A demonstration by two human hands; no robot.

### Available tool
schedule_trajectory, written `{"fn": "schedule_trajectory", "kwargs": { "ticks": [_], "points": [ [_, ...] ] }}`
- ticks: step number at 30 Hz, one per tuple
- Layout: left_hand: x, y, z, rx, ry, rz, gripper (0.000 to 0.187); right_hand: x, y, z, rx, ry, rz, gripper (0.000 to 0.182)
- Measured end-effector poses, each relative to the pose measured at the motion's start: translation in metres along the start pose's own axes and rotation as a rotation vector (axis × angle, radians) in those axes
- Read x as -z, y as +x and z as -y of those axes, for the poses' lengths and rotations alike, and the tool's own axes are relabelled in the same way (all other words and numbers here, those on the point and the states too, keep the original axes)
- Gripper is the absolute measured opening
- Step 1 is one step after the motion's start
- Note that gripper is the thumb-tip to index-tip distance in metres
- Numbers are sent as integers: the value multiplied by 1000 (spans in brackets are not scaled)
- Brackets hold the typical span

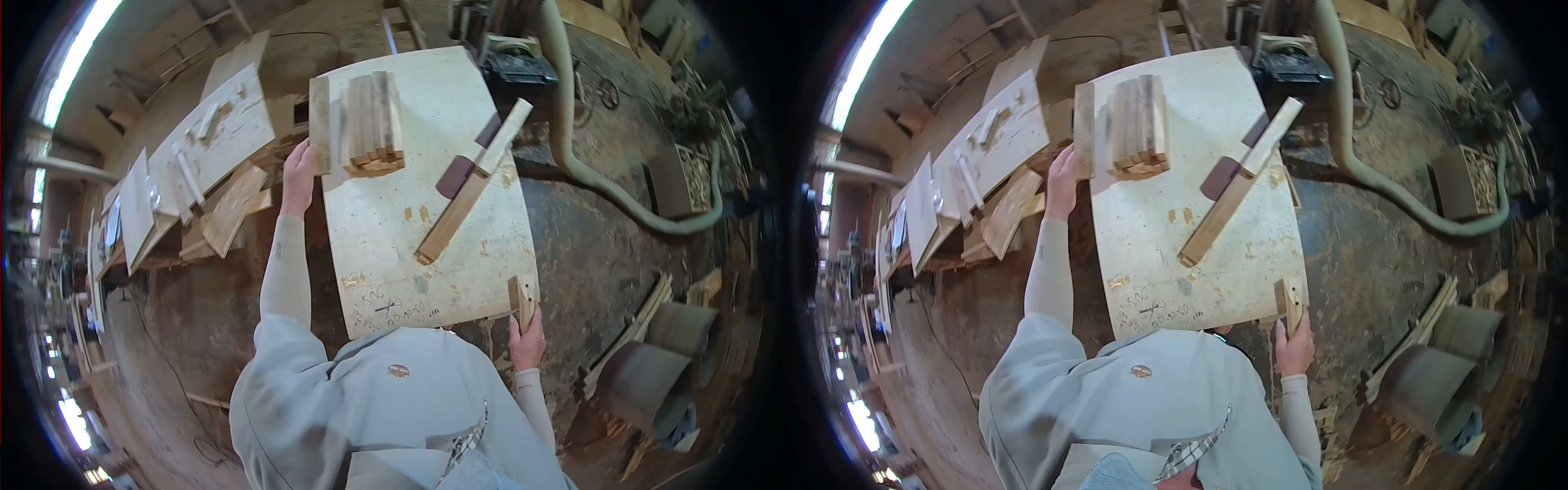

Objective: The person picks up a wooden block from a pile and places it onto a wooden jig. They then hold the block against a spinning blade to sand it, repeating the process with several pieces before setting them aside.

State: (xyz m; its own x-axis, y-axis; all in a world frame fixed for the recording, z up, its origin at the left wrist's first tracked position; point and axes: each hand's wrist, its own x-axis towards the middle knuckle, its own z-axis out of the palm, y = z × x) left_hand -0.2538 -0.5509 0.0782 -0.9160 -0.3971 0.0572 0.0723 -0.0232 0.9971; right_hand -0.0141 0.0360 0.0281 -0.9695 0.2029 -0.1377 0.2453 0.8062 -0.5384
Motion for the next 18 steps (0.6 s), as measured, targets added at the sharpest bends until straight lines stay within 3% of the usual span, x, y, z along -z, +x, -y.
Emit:
{"fn": "schedule_trajectory", "kwargs": {
  "ticks": [3, 5, 7, 9, 11, 15, 18],
  "points": [
    [-44, -14, -6, 64, 3, 114, 44, 1, -1, 1, -1, -47, -73, 74],
    [-108, -34, -8, 90, -32, 148, 44, 5, 3, 5, -37, -25, 7, 74],
    [-160, -50, -6, -15, 210, 225, 45, 9, 3, 6, -45, -40, 6, 73],
    [-202, -47, 33, -30, 213, 355, 46, 9, 3, 6, -28, -44, 22, 73],
    [-241, -40, 47, -84, 296, 356, 47, 9, 2, 5, 3, -73, -12, 73],
    [-285, 5, 103, -98, 427, 334, 47, 11, 1, 5, 23, -84, -42, 74],
    [-298, 20, 112, -58, 433, 368, 48, 9, 0, 4, 30, -43, -50, 74]
  ]
}}
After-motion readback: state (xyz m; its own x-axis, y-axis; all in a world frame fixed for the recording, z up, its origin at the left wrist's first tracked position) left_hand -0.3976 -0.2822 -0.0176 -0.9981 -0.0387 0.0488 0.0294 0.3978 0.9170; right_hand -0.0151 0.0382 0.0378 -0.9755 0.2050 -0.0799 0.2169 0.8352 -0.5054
